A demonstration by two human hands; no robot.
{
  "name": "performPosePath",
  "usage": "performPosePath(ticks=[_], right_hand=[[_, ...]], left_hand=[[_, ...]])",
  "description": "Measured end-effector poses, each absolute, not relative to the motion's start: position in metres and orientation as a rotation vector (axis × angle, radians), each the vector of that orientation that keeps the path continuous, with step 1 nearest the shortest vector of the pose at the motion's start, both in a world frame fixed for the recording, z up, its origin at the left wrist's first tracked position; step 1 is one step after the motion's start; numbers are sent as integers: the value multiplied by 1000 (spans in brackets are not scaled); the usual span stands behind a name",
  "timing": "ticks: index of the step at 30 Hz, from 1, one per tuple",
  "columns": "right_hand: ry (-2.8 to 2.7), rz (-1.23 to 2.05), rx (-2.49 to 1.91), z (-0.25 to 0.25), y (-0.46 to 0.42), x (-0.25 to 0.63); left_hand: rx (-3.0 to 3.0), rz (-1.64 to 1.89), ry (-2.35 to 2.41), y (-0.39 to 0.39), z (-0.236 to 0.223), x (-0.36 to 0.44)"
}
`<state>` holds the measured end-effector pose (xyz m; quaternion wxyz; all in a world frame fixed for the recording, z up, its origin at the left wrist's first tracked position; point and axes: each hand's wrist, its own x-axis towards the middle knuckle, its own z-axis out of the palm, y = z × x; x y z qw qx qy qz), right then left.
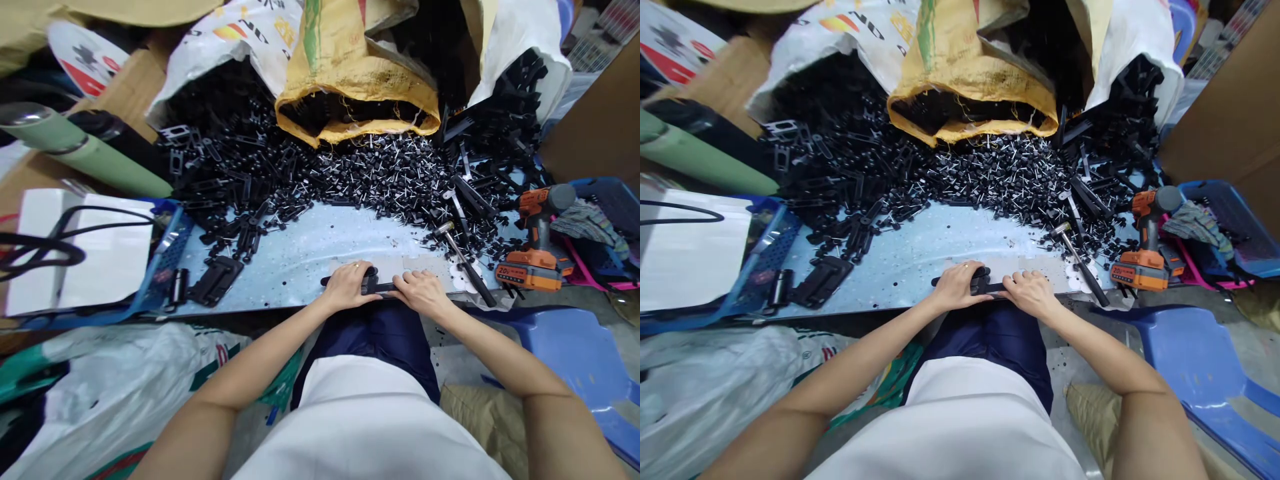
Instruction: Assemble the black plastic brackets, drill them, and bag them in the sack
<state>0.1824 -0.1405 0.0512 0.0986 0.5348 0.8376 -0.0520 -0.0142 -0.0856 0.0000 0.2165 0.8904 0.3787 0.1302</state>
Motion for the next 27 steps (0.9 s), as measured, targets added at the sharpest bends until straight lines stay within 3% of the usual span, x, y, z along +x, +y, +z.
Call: performPosePath(ticks=[7, 13, 21, 27], right_hand=[[2503, -42, 1498, 68, -136, 175], [2572, -51, 1450, 46, -121, 203], [2565, -112, 1714, 24, -109, 228], [2347, 96, 2004, 35, -41, 214]], left_hand=[[2495, 509, 1009, -92, -9, -20], [2477, 247, 994, -75, 4, -1], [2341, 264, 1435, 31, 20, 69], [2347, 296, 1447, 29, 16, 66]])
